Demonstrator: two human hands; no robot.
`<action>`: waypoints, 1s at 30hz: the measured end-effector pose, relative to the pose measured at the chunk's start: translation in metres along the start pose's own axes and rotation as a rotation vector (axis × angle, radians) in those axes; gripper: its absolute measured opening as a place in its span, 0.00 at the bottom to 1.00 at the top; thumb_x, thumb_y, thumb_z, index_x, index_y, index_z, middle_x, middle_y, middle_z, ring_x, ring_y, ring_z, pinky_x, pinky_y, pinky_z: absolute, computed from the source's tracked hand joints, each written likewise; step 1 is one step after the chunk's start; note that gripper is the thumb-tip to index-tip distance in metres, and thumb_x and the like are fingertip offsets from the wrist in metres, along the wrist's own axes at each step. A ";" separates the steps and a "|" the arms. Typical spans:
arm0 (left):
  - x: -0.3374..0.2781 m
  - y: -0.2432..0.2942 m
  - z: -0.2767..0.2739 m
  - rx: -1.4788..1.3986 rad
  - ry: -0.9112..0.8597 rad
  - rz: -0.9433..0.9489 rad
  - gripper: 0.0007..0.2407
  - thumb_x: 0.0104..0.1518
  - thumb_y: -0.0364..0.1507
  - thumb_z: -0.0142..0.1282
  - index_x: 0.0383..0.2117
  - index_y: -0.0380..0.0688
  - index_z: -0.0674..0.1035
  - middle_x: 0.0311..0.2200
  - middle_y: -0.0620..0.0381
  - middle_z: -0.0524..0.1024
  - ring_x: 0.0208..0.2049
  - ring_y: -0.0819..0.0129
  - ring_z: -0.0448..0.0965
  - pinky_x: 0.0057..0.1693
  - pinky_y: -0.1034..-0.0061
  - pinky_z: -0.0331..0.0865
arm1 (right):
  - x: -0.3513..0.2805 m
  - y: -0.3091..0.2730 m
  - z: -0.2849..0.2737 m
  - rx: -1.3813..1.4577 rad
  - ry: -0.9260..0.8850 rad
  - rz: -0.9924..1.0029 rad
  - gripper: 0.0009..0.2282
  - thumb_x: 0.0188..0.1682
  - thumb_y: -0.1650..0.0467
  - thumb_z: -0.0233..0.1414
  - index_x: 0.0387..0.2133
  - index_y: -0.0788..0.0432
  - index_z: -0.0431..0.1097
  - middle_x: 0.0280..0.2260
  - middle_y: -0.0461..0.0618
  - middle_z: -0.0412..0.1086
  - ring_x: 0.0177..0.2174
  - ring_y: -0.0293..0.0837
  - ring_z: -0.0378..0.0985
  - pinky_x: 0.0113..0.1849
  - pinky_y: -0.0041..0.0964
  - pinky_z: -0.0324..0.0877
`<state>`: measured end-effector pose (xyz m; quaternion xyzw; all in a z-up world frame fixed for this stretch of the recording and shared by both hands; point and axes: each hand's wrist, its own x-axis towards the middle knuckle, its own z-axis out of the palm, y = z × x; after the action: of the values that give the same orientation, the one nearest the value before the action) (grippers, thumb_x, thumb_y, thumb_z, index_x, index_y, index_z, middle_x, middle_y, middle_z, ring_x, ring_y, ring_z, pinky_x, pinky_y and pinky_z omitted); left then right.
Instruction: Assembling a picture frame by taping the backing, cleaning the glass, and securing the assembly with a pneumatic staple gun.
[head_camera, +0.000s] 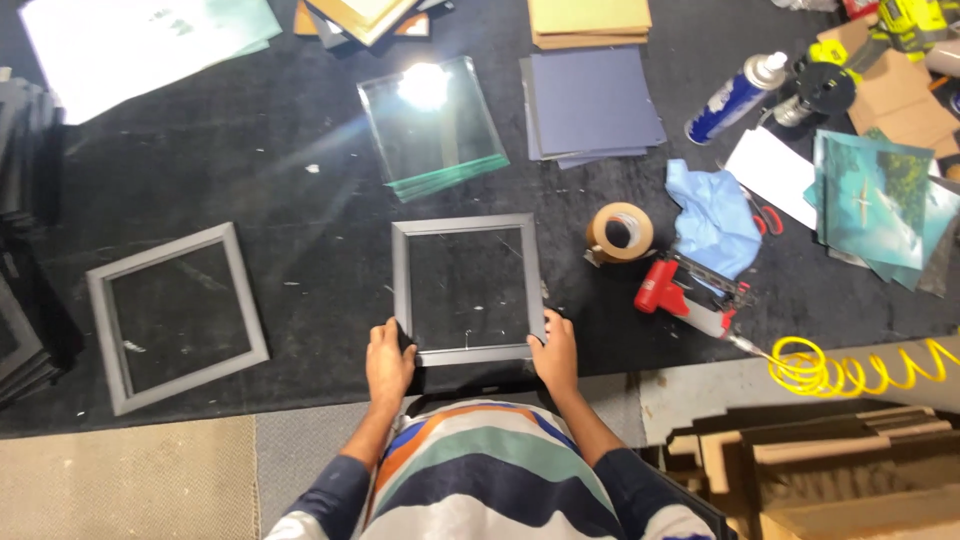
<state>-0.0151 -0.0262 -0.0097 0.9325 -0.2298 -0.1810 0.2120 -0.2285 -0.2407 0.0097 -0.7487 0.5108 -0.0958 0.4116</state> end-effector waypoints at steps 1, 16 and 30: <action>-0.003 0.000 -0.002 0.000 -0.011 0.007 0.30 0.50 0.29 0.66 0.62 0.43 0.69 0.51 0.49 0.70 0.49 0.41 0.77 0.56 0.57 0.73 | 0.005 0.010 0.002 -0.002 0.006 0.011 0.26 0.44 0.75 0.61 0.59 0.63 0.63 0.47 0.63 0.67 0.47 0.61 0.77 0.49 0.45 0.75; -0.018 0.028 0.015 -0.494 0.001 -0.229 0.15 0.61 0.29 0.51 0.54 0.53 0.77 0.29 0.62 0.70 0.26 0.72 0.70 0.35 0.74 0.69 | 0.166 0.090 -0.194 0.145 0.512 -0.159 0.09 0.45 0.75 0.50 0.37 0.55 0.74 0.35 0.53 0.69 0.36 0.47 0.72 0.37 0.37 0.72; -0.002 -0.018 0.066 -0.116 0.029 -0.166 0.26 0.53 0.32 0.57 0.62 0.45 0.69 0.38 0.50 0.70 0.46 0.55 0.71 0.55 0.62 0.65 | 0.381 0.046 -0.283 0.477 0.575 0.029 0.38 0.41 0.63 0.66 0.65 0.53 0.52 0.59 0.64 0.54 0.60 0.58 0.64 0.58 0.50 0.62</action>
<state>-0.0395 -0.0314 -0.0729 0.9370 -0.1377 -0.1974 0.2530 -0.2440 -0.7151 0.0531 -0.5671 0.5795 -0.4126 0.4152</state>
